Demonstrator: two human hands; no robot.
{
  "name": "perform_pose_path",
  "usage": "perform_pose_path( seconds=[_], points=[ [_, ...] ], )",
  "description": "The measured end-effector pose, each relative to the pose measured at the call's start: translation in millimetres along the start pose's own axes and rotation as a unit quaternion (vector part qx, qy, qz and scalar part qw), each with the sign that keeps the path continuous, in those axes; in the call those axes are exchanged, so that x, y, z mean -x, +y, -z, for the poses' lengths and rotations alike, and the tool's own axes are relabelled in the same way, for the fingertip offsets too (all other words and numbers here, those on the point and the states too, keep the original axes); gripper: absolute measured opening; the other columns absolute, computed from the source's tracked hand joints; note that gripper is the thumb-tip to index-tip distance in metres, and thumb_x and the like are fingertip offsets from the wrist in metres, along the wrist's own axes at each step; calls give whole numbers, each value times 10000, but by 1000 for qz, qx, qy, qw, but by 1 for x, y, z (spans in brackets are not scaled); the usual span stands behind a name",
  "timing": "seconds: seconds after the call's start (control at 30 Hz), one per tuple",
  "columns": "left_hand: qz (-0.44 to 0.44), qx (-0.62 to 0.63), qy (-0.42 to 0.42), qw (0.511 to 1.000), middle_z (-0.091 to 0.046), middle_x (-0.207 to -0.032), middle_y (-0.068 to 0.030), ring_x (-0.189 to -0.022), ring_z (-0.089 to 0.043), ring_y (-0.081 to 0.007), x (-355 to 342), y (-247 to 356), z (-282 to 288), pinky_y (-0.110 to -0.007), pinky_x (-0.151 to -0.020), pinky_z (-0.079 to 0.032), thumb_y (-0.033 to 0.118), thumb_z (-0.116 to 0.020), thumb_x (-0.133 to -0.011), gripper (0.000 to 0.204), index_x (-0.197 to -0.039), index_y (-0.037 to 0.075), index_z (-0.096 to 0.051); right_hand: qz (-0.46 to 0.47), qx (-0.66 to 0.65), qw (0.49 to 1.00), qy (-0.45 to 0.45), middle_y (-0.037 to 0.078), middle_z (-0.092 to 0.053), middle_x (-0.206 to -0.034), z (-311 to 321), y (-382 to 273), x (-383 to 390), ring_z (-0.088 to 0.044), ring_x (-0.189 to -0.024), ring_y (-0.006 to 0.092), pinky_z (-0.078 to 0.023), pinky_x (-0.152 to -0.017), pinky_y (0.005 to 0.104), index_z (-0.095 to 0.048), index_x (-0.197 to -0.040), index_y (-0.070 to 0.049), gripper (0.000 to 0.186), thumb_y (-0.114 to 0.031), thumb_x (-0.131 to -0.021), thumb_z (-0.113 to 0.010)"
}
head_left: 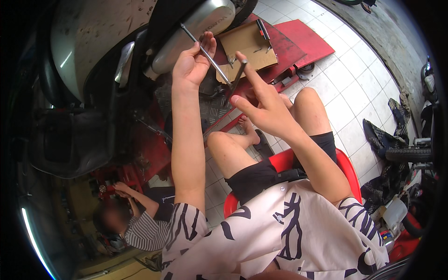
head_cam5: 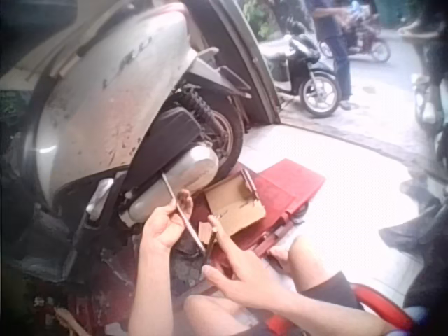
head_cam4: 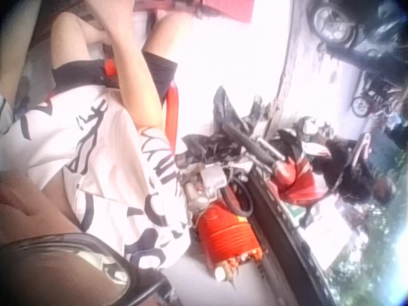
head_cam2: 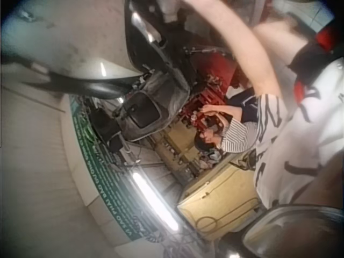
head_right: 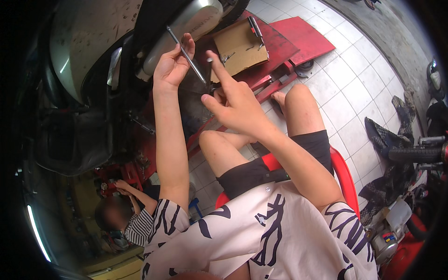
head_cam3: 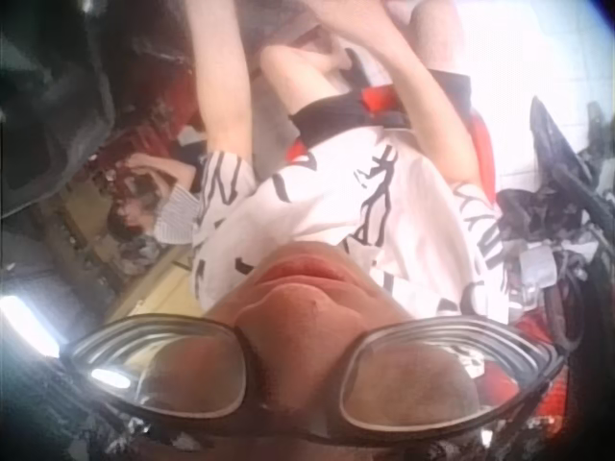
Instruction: The person uses a T-handle wrench to tighten or loosen bolts on the underside of a scooter. They repeatedly reposition the wrench and apply torque to fasteners near the engine area while seated on a stool.
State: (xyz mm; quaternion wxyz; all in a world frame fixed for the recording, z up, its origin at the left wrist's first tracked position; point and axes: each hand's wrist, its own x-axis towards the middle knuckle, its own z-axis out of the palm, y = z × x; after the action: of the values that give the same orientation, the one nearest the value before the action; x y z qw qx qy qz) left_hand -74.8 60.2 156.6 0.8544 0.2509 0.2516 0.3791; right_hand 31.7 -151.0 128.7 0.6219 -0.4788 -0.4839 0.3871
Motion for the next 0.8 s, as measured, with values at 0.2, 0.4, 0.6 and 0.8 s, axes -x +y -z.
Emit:
perform_pose_path(
  seconds=[0.2,0.4,0.6,0.8],
  points=[
    [28,6,14,999,-566,-1088,-199,-1003,-573,-291,-8,4,1,-417,-924,-493,13,-385,-972,198,-1090,-115,-478,-18,66,989,-133,193,-622,-653,-5,10,7,-634,-617,302,-479,-597,375,-401,-1347,65,624,-210,-826,-605],
    [30,13,15,999,-560,-1064,-186,-986,-558,-277,-8,3,-19,-412,-891,-495,12,-392,-972,161,-1042,-103,-481,47,129,972,-191,97,-613,-621,2,-17,11,-577,-537,148,-445,-556,295,-477,-1353,-50,559,-192,-831,-615],
    [70,45,-6,996,-548,-947,-126,-872,-551,-210,8,0,-13,-343,-775,-493,36,-410,-974,147,-1023,-68,-502,-144,-34,984,-103,130,-626,-657,21,67,18,-568,-568,159,-481,-627,310,-611,-1166,31,366,-159,-854,-587],
    [69,-9,-13,997,-477,-789,-22,-707,-466,-111,42,-42,-11,-236,-612,-420,75,-459,-969,118,-1047,0,-509,-205,-225,948,-95,11,-573,-768,28,68,22,-475,-563,46,-389,-526,184,-558,-1233,-12,330,-169,-951,-488]
  ],
)
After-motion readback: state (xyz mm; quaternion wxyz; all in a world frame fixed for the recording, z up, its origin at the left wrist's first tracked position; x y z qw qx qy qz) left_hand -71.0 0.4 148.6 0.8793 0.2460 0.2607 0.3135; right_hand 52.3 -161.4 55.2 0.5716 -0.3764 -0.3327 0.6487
